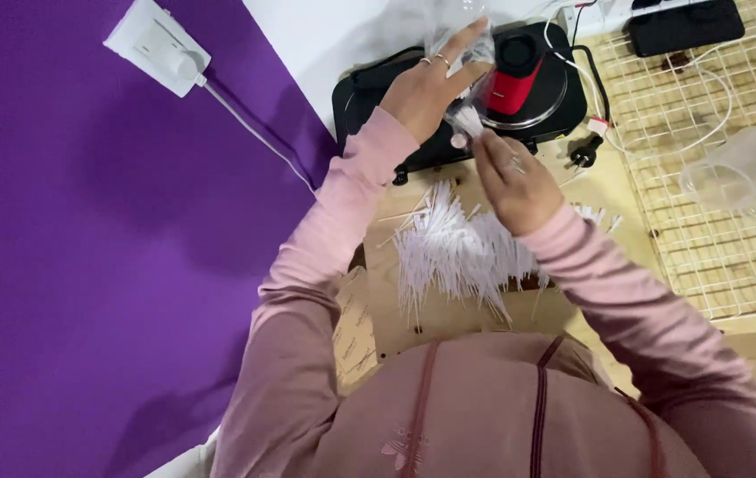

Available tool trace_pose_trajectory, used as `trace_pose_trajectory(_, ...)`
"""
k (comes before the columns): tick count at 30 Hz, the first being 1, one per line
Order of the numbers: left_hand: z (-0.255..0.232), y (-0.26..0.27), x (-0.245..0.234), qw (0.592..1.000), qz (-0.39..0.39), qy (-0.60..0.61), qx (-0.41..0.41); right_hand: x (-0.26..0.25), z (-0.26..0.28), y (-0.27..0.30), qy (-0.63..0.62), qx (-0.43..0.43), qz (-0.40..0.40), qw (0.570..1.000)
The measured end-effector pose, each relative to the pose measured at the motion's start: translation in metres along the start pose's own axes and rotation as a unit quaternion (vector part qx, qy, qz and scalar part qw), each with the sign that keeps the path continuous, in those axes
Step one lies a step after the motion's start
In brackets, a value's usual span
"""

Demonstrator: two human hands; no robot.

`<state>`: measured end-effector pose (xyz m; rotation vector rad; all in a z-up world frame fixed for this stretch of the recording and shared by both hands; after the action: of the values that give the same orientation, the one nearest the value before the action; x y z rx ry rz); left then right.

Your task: The person repeatedly picks up bundles of white taper candles from a wooden table, separates them, and places them into a plastic bag on a hot plate. The person continues this sorting process throughout the clip.

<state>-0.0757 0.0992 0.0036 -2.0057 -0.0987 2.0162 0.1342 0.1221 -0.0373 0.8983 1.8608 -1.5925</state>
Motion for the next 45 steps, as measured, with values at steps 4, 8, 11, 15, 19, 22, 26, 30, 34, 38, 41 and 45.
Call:
trace_pose_trajectory(4, -0.001, 0.005, -0.016, 0.998, 0.048, 0.039, -0.004, 0.032, -0.004, -0.036, 0.078, -0.004, 0.026, 0.997)
trace_pose_trajectory(8, 0.009, 0.002, -0.016, 0.994, 0.068, 0.085, 0.01, 0.072, -0.02, -0.068, 0.088, 0.037, 0.116, 0.989)
trace_pose_trajectory(11, 0.021, -0.001, -0.016, 0.991, 0.077, 0.112, 0.01, 0.118, -0.051, -0.089, -0.019, 0.076, 0.16, 0.984)
trace_pose_trajectory(15, 0.043, -0.007, -0.007, 0.988, 0.07, 0.136, 0.016, 0.129, -0.065, -0.096, -0.081, 0.085, 0.192, 0.974)
trace_pose_trajectory(19, 0.04, -0.015, -0.002, 0.99, 0.078, 0.12, 0.01, 0.135, -0.076, -0.097, -0.053, 0.074, 0.216, 0.972)
trace_pose_trajectory(22, 0.039, -0.017, 0.007, 0.989, 0.068, 0.127, 0.02, 0.144, -0.081, -0.092, -0.037, 0.067, 0.233, 0.969)
trace_pose_trajectory(26, 0.031, -0.017, -0.001, 0.986, 0.053, 0.16, 0.015, 0.13, -0.084, -0.085, -0.013, 0.055, 0.26, 0.964)
trace_pose_trajectory(30, 0.033, -0.013, 0.01, 0.992, -0.005, 0.115, 0.054, 0.106, -0.08, -0.075, 0.004, 0.039, 0.29, 0.956)
trace_pose_trajectory(34, 0.008, 0.004, 0.0, 0.986, -0.061, 0.153, 0.003, 0.076, -0.069, -0.058, 0.012, 0.01, 0.318, 0.948)
trace_pose_trajectory(38, -0.032, 0.057, -0.016, 0.965, -0.152, 0.205, -0.056, -0.005, -0.033, -0.027, -0.051, -0.037, 0.266, 0.962)
trace_pose_trajectory(41, -0.055, 0.117, 0.002, 0.922, -0.217, 0.258, -0.191, -0.059, -0.019, 0.055, -0.176, -0.036, 0.21, 0.961)
trace_pose_trajectory(45, -0.023, 0.221, 0.205, 0.951, -0.022, 0.139, -0.277, -0.086, -0.022, 0.175, -0.287, 0.113, 0.241, 0.92)
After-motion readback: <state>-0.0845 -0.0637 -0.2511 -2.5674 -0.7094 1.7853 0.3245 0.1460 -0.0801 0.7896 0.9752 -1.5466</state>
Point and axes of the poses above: each hand's wrist, its own y-axis away from the middle knuckle, its own x-axis out of the palm, z = x × y, the point moved 3 cm from there along -y, towards the middle knuckle, and after that the axes turned 9 degrees about z, right-handed, at the moved point
